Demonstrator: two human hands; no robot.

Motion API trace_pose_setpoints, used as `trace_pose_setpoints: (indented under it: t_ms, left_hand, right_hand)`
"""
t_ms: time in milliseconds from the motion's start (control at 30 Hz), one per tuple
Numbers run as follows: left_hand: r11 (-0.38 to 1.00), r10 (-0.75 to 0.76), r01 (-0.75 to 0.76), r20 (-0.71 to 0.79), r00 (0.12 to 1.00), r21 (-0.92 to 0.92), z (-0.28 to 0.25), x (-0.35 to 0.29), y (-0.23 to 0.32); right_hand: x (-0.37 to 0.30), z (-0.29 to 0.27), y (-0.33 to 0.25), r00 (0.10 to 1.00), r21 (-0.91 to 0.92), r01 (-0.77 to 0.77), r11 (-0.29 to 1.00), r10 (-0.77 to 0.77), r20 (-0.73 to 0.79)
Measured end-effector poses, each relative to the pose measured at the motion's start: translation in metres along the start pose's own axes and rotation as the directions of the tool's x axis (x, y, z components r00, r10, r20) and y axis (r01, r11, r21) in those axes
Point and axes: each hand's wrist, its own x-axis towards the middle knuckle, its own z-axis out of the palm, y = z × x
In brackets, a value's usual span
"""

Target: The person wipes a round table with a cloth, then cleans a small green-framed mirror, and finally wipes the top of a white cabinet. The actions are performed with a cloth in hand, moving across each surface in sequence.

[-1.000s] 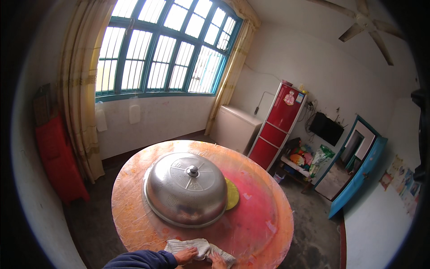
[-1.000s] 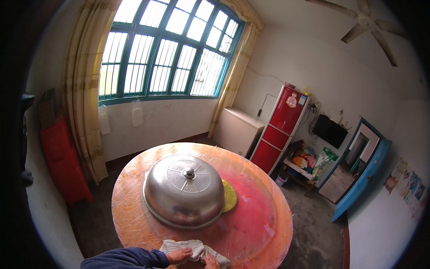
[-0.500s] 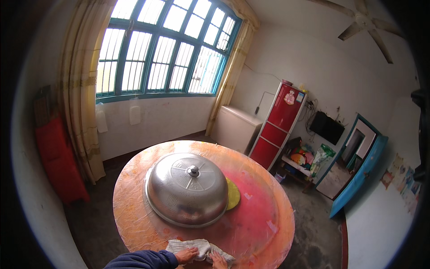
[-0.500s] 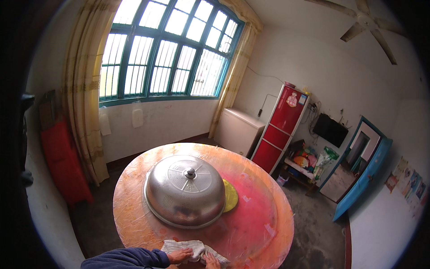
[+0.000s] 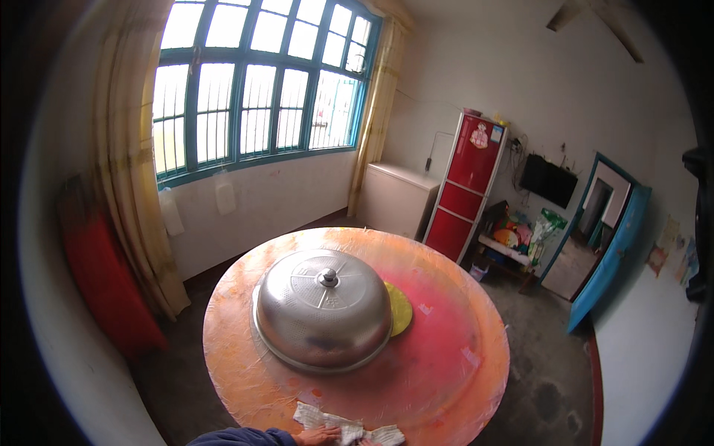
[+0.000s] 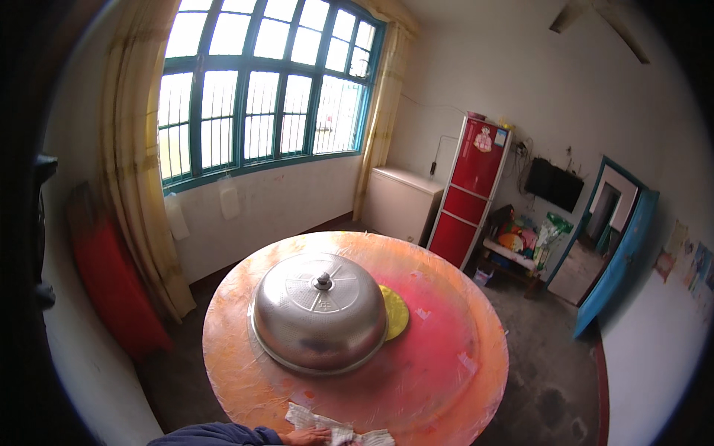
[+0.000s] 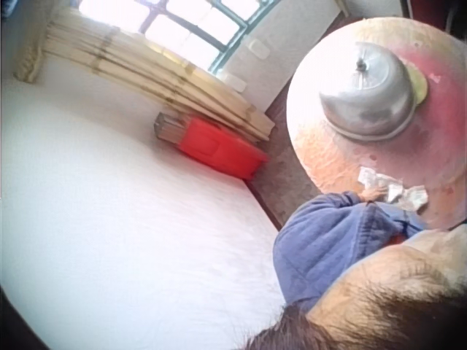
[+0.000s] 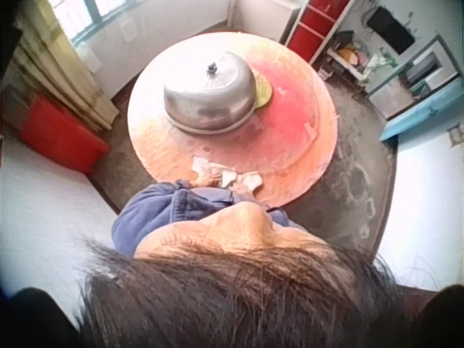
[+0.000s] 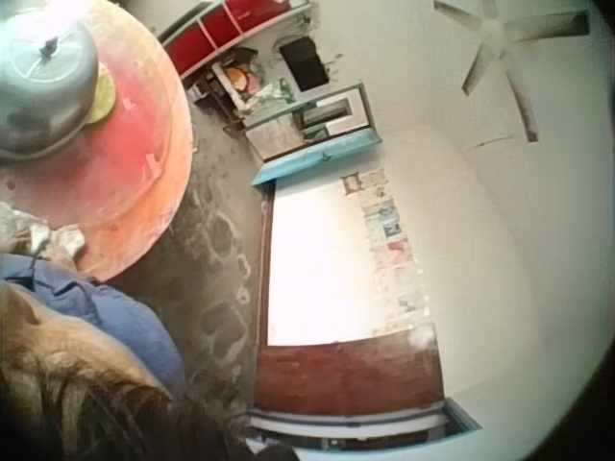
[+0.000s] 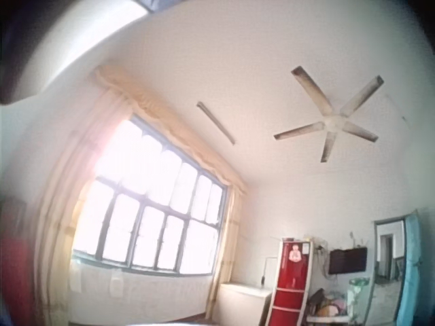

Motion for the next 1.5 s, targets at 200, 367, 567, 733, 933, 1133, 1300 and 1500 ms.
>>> trace_pose_setpoints:
  t_ms: [200, 367, 567, 733, 933, 1133, 1300, 1500]
  left_hand:
    - [0.998, 0.02, -0.021, 0.024, 1.0, 0.051, 0.0, -0.002, 0.004]
    - [0.996, -0.085, 0.085, -0.031, 0.996, 0.014, -0.007, -0.018, 0.003]
    - [0.982, -0.19, 0.19, 0.032, 0.981, 0.011, -0.004, -0.033, 0.003]
    - [0.964, -0.263, 0.264, 0.124, 0.957, 0.009, 0.018, -0.034, 0.012]
    - [0.974, -0.221, 0.223, 0.06, 0.974, -0.036, 0.024, -0.027, 0.035]
    - [0.937, -0.246, 0.277, 0.16, 0.956, -0.214, 0.007, -0.025, 0.055]
    - [0.947, -0.228, 0.256, 0.152, 0.962, -0.196, 0.003, -0.036, 0.059]
    - [0.951, -0.222, 0.24, 0.11, 0.969, -0.196, 0.006, -0.068, 0.055]
  right_hand:
    - [-0.057, -0.035, 0.056, 0.957, 0.405, 0.09, 0.91, 0.033, -0.288]
    - [-0.098, -0.129, 0.074, 0.896, -0.428, -0.188, 0.884, -0.024, -0.444]
    - [-0.102, -0.097, 0.052, 0.928, -0.557, 0.003, 0.83, -0.21, -0.308]
    - [-0.087, -0.009, 0.003, 0.924, -0.508, 0.351, 0.786, -0.378, 0.054]
    - [-0.099, -0.024, 0.003, 0.899, -0.522, 0.405, 0.751, -0.431, 0.077]
    - [-0.131, -0.092, 0.035, 0.885, -0.626, 0.101, 0.773, -0.358, -0.299]
    - [-0.142, -0.102, 0.037, 0.834, -0.41, -0.224, 0.884, -0.044, -0.551]
    - [-0.152, -0.051, 0.004, 0.833, -0.455, -0.245, 0.856, -0.053, -0.55]
